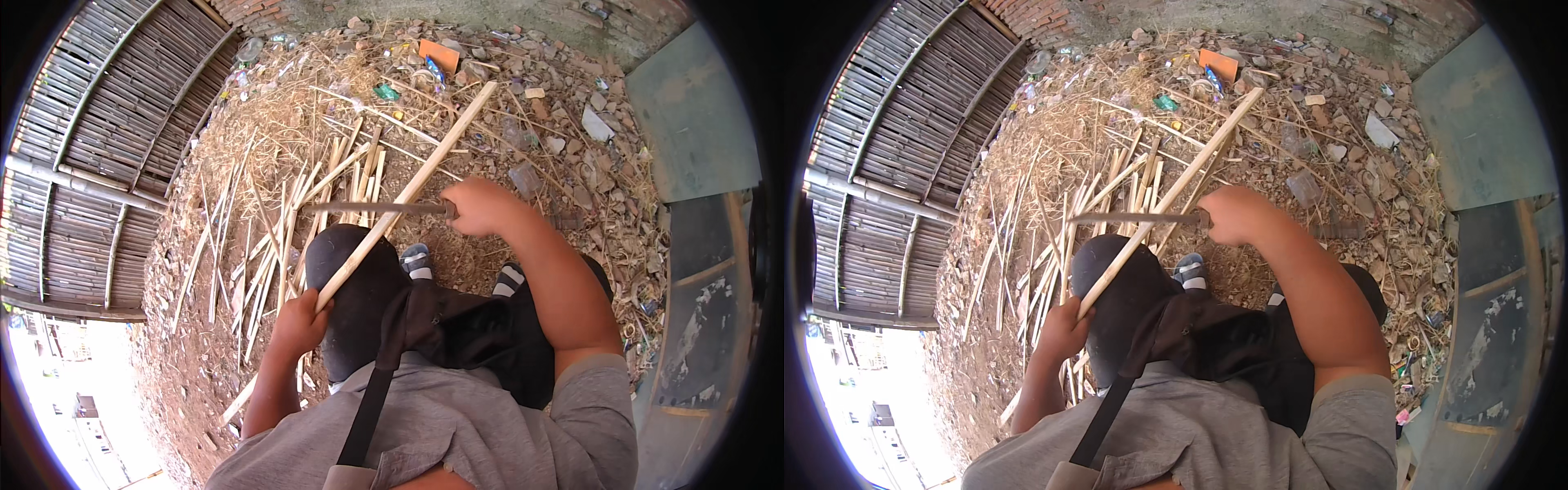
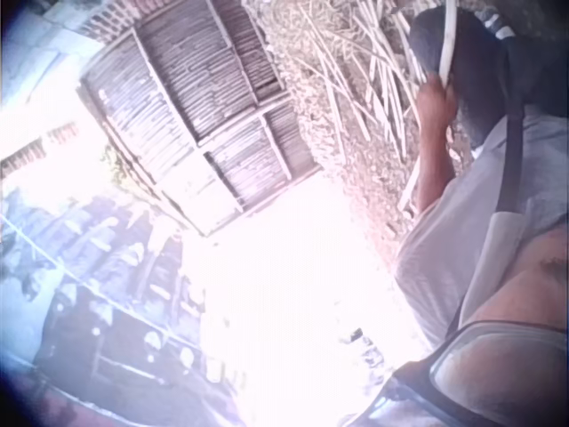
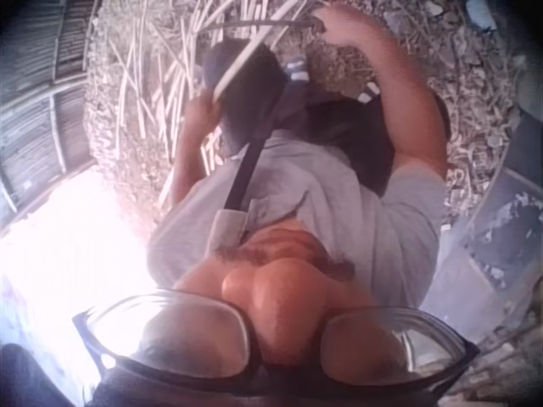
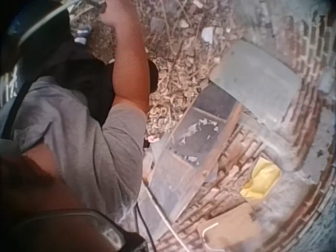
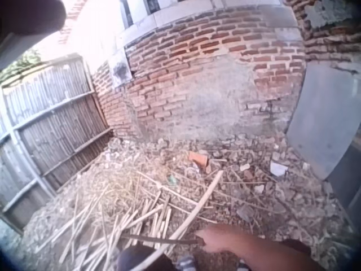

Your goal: The person shaves a piece of bamboo by drawing a blade along its length while holding it against their leg.

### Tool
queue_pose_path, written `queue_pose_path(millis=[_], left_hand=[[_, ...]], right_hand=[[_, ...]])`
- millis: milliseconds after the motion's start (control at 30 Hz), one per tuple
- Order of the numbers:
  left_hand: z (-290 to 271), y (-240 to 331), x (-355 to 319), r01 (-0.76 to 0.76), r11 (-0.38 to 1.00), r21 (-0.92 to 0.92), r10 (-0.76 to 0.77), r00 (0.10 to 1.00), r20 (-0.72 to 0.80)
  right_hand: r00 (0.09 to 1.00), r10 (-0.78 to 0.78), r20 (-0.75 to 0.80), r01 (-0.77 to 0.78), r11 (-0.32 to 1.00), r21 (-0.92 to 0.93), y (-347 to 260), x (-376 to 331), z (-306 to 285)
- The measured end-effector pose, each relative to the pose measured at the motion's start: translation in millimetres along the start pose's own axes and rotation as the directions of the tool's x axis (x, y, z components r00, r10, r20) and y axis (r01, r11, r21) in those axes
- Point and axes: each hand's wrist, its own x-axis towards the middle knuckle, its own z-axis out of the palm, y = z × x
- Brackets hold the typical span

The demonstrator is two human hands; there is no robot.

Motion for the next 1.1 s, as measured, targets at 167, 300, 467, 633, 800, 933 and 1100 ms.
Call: queue_pose_path(millis=[167, 300, 467, 633, 800, 933, 1100], left_hand=[[5.2, 0.2, -2.6, 0.025, 1.000, -0.008, -0.025, 0.999, -0.027], [1.2, 3.5, -1.0, 0.022, 1.000, -0.011, -0.022, 1.000, -0.022], [3.6, 2.6, -1.0, 0.011, 0.999, 0.042, -0.009, 0.999, -0.033], [5.0, -1.3, -1.1, -0.049, 0.999, -0.002, 0.049, 0.997, -0.058], [1.2, -1.6, 1.6, -0.045, 0.999, 0.025, 0.045, 0.998, -0.031], [1.6, -0.8, 1.7, -0.033, 0.999, 0.021, 0.034, 0.999, -0.020], [4.1, -2.7, -2.8, -0.009, 1.000, -0.006, 0.009, 0.999, -0.038]], right_hand=[[0.980, 0.171, -0.099, -0.151, 0.972, 0.182, 39.9, -0.8, -21.9], [0.943, 0.294, -0.153, -0.251, 0.935, 0.251, 52.8, -2.8, -21.5], [0.998, 0.062, -0.015, -0.061, 0.996, 0.069, 14.3, -4.4, -3.2], [0.992, 0.082, -0.100, -0.066, 0.986, 0.154, 52.9, -2.3, -15.2], [0.915, 0.387, -0.116, -0.335, 0.887, 0.318, 75.1, -5.4, -26.7], [0.985, 0.165, -0.042, -0.155, 0.971, 0.183, 31.9, -4.8, -8.2], [0.999, -0.038, -0.001, 0.038, 0.991, 0.125, 23.0, -1.3, -9.9]])
